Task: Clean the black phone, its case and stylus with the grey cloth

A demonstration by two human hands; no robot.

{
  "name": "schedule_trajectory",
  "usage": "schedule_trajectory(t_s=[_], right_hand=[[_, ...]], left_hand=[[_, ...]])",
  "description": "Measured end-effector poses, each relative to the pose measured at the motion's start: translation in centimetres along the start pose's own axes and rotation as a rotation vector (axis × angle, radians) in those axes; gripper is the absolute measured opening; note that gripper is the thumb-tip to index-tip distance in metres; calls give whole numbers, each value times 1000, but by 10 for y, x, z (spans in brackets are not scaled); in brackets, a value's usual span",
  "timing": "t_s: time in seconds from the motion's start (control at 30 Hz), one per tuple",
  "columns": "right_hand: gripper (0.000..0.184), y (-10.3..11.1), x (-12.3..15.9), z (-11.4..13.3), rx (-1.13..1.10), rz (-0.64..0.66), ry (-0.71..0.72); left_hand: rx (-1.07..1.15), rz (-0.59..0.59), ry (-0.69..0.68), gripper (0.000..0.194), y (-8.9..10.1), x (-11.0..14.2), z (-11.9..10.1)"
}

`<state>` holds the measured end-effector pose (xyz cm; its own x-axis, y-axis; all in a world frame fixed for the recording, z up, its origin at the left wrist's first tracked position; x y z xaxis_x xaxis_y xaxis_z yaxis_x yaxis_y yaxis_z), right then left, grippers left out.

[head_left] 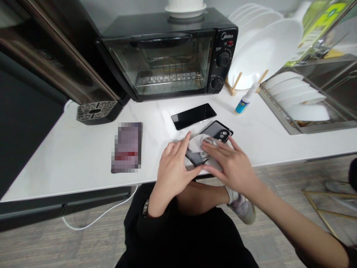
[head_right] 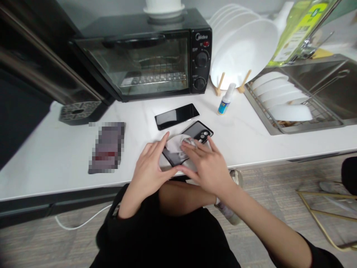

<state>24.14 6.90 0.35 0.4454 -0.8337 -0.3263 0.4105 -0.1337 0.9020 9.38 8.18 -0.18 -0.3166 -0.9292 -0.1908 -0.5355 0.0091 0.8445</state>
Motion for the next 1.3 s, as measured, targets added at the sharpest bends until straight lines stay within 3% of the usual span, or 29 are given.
schedule_trajectory(t_s=[0.07,0.13,0.3,0.37,0.43,0.5,0.6,0.67,0.77,0.83,0.9,0.97,1.07,1.13,1.23,1.3], right_hand=[[62,9,-8,-28,102,-53,-90],[68,9,-14,-31,131,-79,-138],[92,-19,-7,48,-102,-22,39],[93,-23,-2,60,-154,10,82],[82,-18,-3,42,-120,25,59],[71,-7,-10,5,-19,-2,-24],[71,3,-20,-28,110,-64,-155],[78,-3,-20,-12,96,-64,-133],[95,-19,-9,44,-41,-33,25],[93,-23,-3,61,-113,7,82],[81,-20,-4,43,-103,32,52],[71,-8,-13,5,-16,6,-41],[73,5,-23,-32,112,-66,-169],[82,-1,-23,-15,108,-68,-143],[100,-20,-10,44,-14,-23,14],[102,-25,-2,65,-88,9,68]], left_hand=[[-5,-12,-20,101,0,0,-2],[-2,-21,-25,100,1,0,-1],[9,-6,-10,94,1,-2,1],[3,3,2,94,1,-3,2],[-7,13,16,97,0,-2,3],[-9,14,15,100,0,-2,2],[-4,-6,6,100,0,-1,1],[0,-10,2,100,0,-1,2],[-5,2,-2,94,-1,-2,4],[-11,4,-5,92,-1,-3,3],[-14,-3,-4,94,0,-3,2],[-13,-5,-1,99,0,-3,2],[-9,-15,-4,99,0,-2,1],[-5,-20,-7,100,-1,-2,2],[-8,-4,0,92,-2,-2,4],[-9,4,2,89,-1,-2,4]])
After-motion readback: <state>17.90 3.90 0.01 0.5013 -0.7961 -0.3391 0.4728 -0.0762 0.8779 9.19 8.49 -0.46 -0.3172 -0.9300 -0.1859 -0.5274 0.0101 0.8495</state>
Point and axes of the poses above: each hand's wrist, its own x-axis away from the middle knuckle, its own y-axis out of the back of the hand, z = x × y, the point moved 10 cm from there along -x, towards the middle knuckle
